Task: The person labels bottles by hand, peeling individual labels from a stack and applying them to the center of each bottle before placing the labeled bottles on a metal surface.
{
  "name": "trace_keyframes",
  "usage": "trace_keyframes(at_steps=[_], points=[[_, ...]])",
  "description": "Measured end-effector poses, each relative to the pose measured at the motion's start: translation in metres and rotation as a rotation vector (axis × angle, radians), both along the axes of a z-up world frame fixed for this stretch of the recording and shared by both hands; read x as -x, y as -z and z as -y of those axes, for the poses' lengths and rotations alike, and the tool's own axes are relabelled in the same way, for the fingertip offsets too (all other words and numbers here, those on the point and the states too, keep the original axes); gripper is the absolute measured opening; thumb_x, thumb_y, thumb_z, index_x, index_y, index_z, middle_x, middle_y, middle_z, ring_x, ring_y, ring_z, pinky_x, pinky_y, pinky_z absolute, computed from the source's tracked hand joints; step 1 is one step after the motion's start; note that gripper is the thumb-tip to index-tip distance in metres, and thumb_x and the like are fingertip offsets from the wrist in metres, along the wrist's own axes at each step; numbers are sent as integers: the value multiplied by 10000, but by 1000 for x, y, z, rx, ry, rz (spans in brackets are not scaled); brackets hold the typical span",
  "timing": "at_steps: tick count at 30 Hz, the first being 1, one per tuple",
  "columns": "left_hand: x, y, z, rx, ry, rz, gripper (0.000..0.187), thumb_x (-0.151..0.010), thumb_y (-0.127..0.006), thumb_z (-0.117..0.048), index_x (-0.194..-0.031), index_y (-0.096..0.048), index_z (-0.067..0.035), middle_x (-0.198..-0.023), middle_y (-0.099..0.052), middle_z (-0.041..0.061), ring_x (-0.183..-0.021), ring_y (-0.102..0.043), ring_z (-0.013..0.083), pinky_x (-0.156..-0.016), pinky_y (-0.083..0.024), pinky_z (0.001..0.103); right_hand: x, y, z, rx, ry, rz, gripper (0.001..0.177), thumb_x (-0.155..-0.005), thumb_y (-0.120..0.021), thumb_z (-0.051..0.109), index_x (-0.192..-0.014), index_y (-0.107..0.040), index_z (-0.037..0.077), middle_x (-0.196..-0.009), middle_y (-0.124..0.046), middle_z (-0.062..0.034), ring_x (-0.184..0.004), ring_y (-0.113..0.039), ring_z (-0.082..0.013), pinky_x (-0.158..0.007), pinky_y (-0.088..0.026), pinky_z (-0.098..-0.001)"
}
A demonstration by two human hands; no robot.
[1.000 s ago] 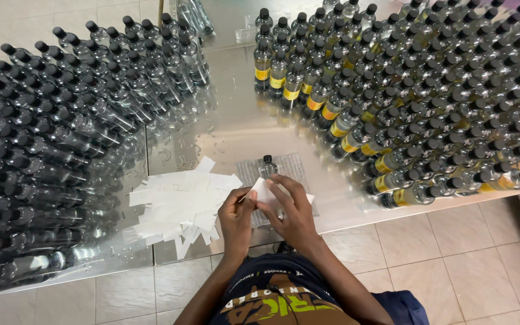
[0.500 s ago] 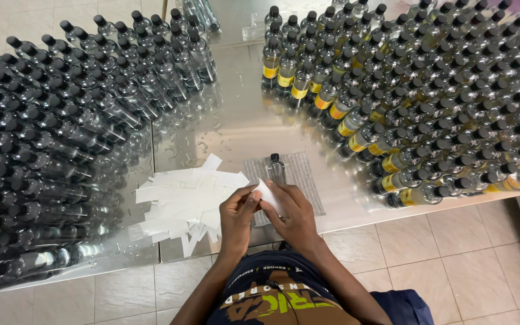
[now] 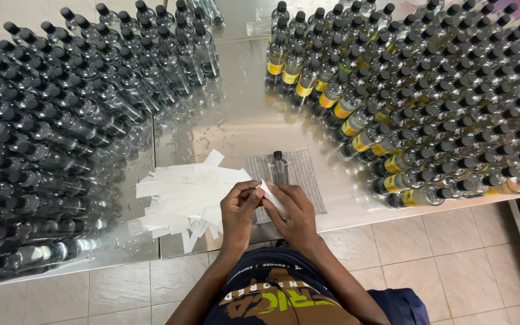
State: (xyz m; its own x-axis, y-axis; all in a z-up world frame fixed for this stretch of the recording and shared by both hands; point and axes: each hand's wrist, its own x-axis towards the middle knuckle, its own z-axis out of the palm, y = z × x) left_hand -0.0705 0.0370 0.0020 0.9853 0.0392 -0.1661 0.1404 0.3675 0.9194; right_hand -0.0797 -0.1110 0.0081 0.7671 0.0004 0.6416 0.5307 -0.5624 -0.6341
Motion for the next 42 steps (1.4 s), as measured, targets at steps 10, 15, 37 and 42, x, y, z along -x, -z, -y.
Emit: trace_keyframes(at_steps=[10, 15, 37, 42], points=[[-6, -12, 5, -6, 52, -45, 290, -1051, -742, -166, -1253, -761, 41, -943, -725, 117, -895, -691, 141, -875, -614, 369, -3, -7, 12, 115, -42, -205, 429, -1043, -741, 309, -1439, -733, 143, -1305, -614, -111, -1215, -567, -375, -1111, -450, -542], [-8, -17, 11, -35, 77, 43, 246, -1056, -736, -106, -1245, -800, 38, -1016, -751, 136, -990, -680, 158, -884, -608, 393, -12, -10, 4, -192, -25, -242, 218, -1050, -759, 206, -1202, -821, 62, -1020, -794, -121, -908, -776, -338, -865, -607, -459], [-34, 11, -9, -214, -108, 163, 470, -976, -840, -119, -1410, -682, -35, -1044, -792, 126, -826, -753, 144, -728, -635, 321, -26, -31, 56, -337, 19, -685, 249, -1045, -732, 172, -1232, -802, 22, -1088, -808, -240, -1027, -791, -385, -958, -625, -513], [-36, 11, -8, -220, 13, 174, 452, -939, -878, -161, -1349, -717, -58, -1032, -840, 129, -780, -726, 133, -718, -615, 301, -28, -17, 34, -559, -206, -790, 115, -1007, -765, 52, -1035, -844, -26, -769, -759, -151, -737, -733, -213, -810, -640, -399]])
